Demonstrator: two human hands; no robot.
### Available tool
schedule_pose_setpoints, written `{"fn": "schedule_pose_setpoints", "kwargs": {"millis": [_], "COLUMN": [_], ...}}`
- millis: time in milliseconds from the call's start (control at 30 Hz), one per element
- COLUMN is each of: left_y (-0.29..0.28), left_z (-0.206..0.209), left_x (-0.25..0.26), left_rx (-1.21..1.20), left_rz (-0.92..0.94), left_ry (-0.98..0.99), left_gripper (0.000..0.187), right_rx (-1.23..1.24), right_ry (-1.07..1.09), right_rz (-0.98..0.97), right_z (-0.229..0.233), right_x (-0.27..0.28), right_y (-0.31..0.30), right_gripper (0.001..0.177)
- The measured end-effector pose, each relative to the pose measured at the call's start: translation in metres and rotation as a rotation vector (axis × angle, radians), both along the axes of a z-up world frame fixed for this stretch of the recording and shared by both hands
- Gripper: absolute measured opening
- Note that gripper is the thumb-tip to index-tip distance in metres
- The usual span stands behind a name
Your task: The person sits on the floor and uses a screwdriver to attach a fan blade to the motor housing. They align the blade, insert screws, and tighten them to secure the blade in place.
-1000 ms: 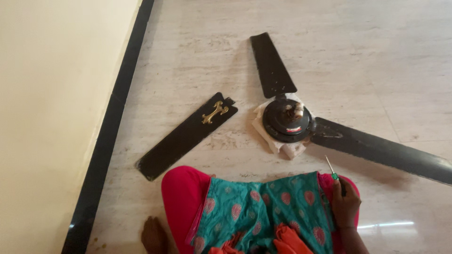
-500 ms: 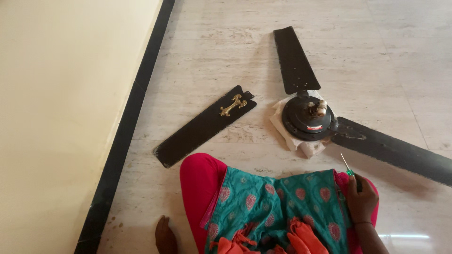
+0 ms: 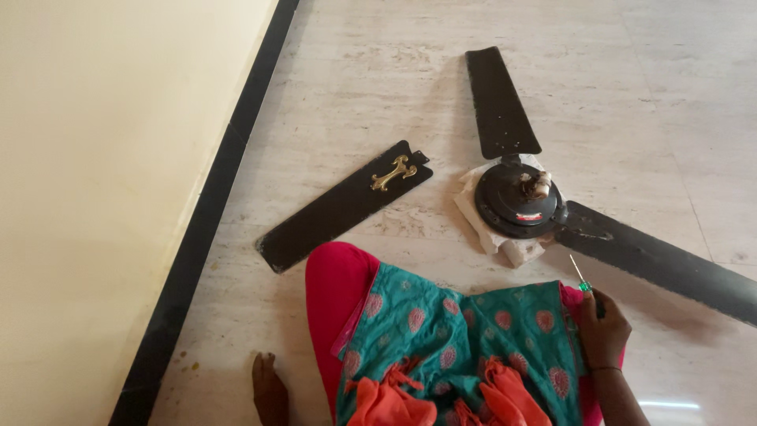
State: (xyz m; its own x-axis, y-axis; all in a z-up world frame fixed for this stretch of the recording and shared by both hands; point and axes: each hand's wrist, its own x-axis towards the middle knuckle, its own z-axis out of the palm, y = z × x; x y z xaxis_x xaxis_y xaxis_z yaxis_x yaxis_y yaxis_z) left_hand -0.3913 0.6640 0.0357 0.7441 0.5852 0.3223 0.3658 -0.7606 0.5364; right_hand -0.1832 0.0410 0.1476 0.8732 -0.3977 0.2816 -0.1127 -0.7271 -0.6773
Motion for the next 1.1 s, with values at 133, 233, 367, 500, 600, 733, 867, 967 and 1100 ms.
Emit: {"fn": "schedule_pose_setpoints", "kwargs": {"millis": [133, 233, 367, 500, 600, 733, 867, 967, 1100], "left_y": [-0.003, 0.001, 0.006, 0.003, -0.009, -0.064, -0.159, -0.236, -0.303], "left_z": [-0.008, -0.016, -0.036, -0.044, -0.024, 0.033, 0.093, 0.109, 0.069], "left_x": [-0.010, -0.013, -0.020, -0.042, -0.037, 0.018, 0.114, 0.171, 0.188], "left_rx": [-0.005, 0.034, -0.067, -0.014, -0.368, -1.801, -2.205, -2.386, -2.233], "left_rz": [-0.023, 0.000, 0.063, 0.254, 0.404, 0.260, -0.485, -0.179, -0.220], "left_ry": [-0.009, -0.039, -0.127, -0.208, -0.459, -0.832, -0.633, -0.176, -0.050], "left_gripper": [0.041, 0.041, 0.035, 0.036, 0.026, 0.027, 0.029, 0.036, 0.042], "right_rx": [-0.038, -0.042, -0.047, 0.173, -0.195, 0.068, 0.240, -0.114, 0.107], "right_ry": [0.007, 0.024, -0.054, 0.070, -0.048, -0.067, -0.005, -0.001, -0.085], "right_rz": [0.015, 0.028, 0.078, -0.031, 0.110, 0.056, 0.208, 0.225, 0.442], "right_z": [-0.006, -0.012, -0.020, -0.024, -0.014, 0.007, 0.033, 0.046, 0.054], "right_x": [0.002, 0.005, 0.002, -0.001, -0.001, -0.013, -0.043, -0.053, -0.063], "right_y": [-0.009, -0.017, -0.023, -0.016, -0.015, 0.028, 0.101, 0.157, 0.185], "right_gripper": [0.034, 0.033, 0.029, 0.024, 0.030, 0.025, 0.018, 0.019, 0.014]}}
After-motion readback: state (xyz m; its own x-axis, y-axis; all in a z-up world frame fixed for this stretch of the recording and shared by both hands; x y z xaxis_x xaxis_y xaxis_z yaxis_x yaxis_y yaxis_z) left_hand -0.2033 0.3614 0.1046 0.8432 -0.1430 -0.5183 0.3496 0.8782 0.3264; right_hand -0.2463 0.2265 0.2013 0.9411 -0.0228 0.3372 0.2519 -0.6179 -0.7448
